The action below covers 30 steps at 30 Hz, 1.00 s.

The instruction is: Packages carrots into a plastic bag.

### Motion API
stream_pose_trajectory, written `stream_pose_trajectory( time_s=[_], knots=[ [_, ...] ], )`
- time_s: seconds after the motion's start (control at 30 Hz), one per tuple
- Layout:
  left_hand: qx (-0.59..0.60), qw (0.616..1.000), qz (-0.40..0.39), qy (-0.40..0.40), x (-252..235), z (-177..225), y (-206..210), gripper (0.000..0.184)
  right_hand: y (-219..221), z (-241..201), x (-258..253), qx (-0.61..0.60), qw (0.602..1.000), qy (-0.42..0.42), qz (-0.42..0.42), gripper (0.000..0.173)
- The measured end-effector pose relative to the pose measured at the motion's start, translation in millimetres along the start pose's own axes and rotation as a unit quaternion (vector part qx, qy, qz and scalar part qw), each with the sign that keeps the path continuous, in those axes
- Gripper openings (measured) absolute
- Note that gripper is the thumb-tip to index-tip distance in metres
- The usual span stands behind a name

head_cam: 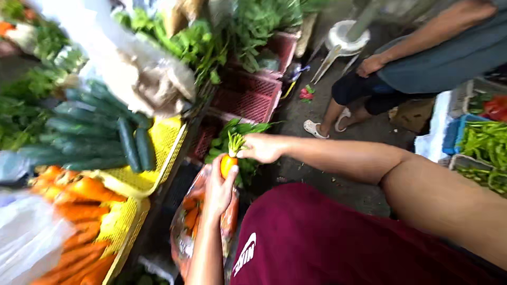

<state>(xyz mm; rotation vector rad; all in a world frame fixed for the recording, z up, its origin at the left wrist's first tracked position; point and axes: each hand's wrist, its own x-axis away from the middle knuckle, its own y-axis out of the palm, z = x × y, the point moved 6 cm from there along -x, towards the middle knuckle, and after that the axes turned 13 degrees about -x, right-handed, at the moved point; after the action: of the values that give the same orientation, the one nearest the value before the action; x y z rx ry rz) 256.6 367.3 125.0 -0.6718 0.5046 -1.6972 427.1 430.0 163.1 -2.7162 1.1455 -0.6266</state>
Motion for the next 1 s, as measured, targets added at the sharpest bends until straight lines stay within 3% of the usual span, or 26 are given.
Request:
stream_pose_trajectory(
  time_s=[0.1,0.17,0.27,0.33,0.47,0.53,0.63,0.7,0.77,0.83,0.87,0.93,1.0],
  knots=[
    [-0.009,0.997,0.028,0.077,-11,47,34,0.069,-35,11,49,0.032,0.998,-0.049,0.026,0.04],
    [0.103,0.988,-0.03,0.112,-14,83,55,0.069,-61,1,90,0.075,0.988,-0.127,0.05,0.048],
    [0.275,0.936,-0.148,0.164,-15,138,76,0.069,-91,-15,143,0.099,0.96,-0.234,0.119,0.047],
    [0.386,0.874,-0.242,0.169,-23,168,91,0.06,-111,-20,164,0.075,0.945,-0.27,0.167,0.044],
    [0.596,0.636,-0.474,0.125,-34,216,142,0.066,-137,-19,180,-0.12,0.911,-0.324,0.225,0.033],
    [0.62,0.608,-0.477,0.135,-52,221,152,0.07,-146,-3,179,-0.246,0.882,-0.332,0.227,0.035],
    [0.657,0.627,-0.397,0.135,-79,204,141,0.073,-166,35,190,-0.342,0.864,-0.295,0.223,0.038],
    [0.653,0.659,-0.346,0.138,-83,185,123,0.073,-173,71,191,-0.311,0.902,-0.22,0.201,0.037],
    [0.636,0.699,-0.299,0.133,-76,169,109,0.069,-175,134,187,-0.198,0.953,-0.087,0.211,0.038],
    [0.596,0.762,-0.228,0.111,-66,152,91,0.061,-176,214,185,-0.007,0.972,0.085,0.218,0.043],
    [0.554,0.81,-0.17,0.089,-58,141,79,0.057,-175,253,184,0.065,0.963,0.169,0.2,0.055],
    [0.397,0.916,-0.019,0.056,-32,114,42,0.051,-164,322,179,0.11,0.944,0.261,0.169,0.086],
    [0.203,0.971,0.122,0.034,-1,83,-6,0.043,-150,372,178,0.09,0.929,0.304,0.191,0.085]
  ],
)
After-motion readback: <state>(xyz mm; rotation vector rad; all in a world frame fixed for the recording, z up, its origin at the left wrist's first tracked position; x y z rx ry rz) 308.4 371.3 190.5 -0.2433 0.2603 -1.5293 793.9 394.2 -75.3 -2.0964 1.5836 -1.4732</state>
